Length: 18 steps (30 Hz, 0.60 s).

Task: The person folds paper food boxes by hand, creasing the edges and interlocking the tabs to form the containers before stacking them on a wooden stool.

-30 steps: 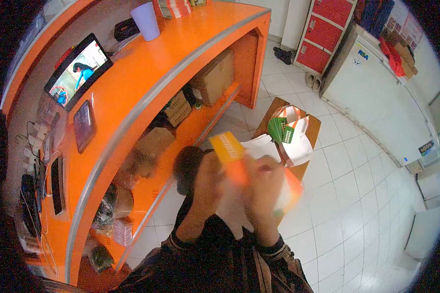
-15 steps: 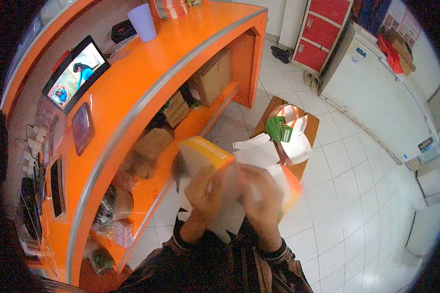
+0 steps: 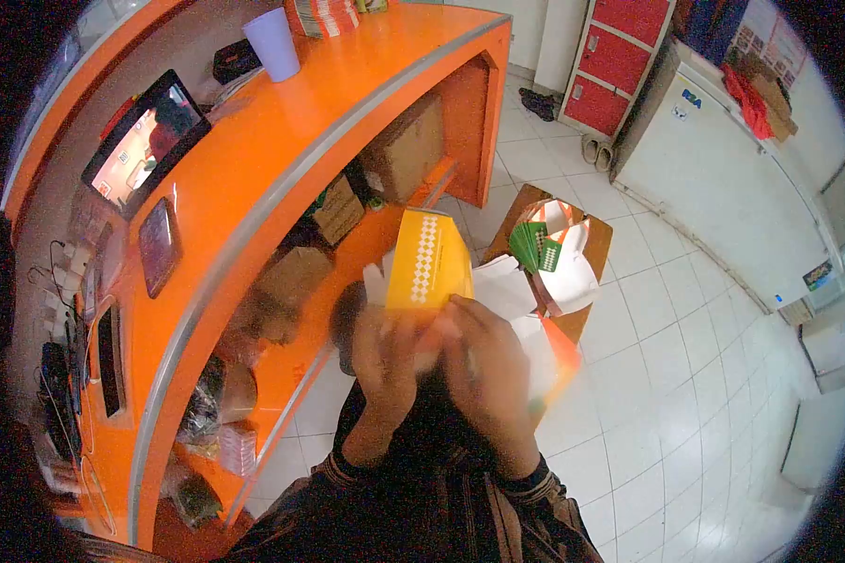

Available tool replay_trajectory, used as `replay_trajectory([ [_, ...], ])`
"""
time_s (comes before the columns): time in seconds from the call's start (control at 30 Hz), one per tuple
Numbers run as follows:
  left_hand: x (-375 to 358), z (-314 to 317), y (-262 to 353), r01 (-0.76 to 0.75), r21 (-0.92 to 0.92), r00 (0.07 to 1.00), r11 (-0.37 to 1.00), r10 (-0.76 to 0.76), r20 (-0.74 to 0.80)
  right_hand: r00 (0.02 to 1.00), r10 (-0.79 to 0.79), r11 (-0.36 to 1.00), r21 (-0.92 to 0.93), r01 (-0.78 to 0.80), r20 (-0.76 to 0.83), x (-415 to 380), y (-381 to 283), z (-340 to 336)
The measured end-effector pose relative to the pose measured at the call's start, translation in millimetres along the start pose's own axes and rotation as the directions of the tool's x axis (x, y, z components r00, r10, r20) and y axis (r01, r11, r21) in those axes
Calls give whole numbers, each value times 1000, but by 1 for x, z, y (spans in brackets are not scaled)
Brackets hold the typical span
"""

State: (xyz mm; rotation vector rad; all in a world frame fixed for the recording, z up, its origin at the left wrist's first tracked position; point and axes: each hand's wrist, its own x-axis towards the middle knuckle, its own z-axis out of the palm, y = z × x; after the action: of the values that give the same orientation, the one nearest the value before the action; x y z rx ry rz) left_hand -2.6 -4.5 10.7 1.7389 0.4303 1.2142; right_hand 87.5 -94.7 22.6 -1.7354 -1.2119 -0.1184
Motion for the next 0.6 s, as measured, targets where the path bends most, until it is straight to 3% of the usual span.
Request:
replay_trajectory([
  [0.03, 0, -2, 1, 79, -28, 997, 997, -78, 26, 998, -48, 996, -77, 50, 27, 0, 2, 1],
  [0.3, 1, -1, -4, 146, -64, 988, 987, -142, 62, 996, -87, 996, -12, 87, -33, 3, -1, 13],
  [0.37, 2, -5, -12, -1, -5, 997, 1000, 2, 83, 1000, 25, 999, 22, -25, -16, -8, 8, 12],
  [0.4, 4, -8, -12, -54, 21, 995, 998, 52, 86, 1000, 6, 999, 45, -6, -7, -8, 9, 11],
  [0.5, 5, -10, -2, -112, 184, 991, 977, 96, 91, 994, 107, 994, 18, -107, -18, -5, 3, 7],
  [0.57, 5, -7, -2, -339, 270, 941, 901, 329, 82, 983, 125, 988, 110, -111, -135, -6, 1, 8],
  [0.6, 1, -4, -4, -340, 268, 940, 901, 331, 81, 976, 151, 987, 86, -139, -156, -8, -1, 8],
])
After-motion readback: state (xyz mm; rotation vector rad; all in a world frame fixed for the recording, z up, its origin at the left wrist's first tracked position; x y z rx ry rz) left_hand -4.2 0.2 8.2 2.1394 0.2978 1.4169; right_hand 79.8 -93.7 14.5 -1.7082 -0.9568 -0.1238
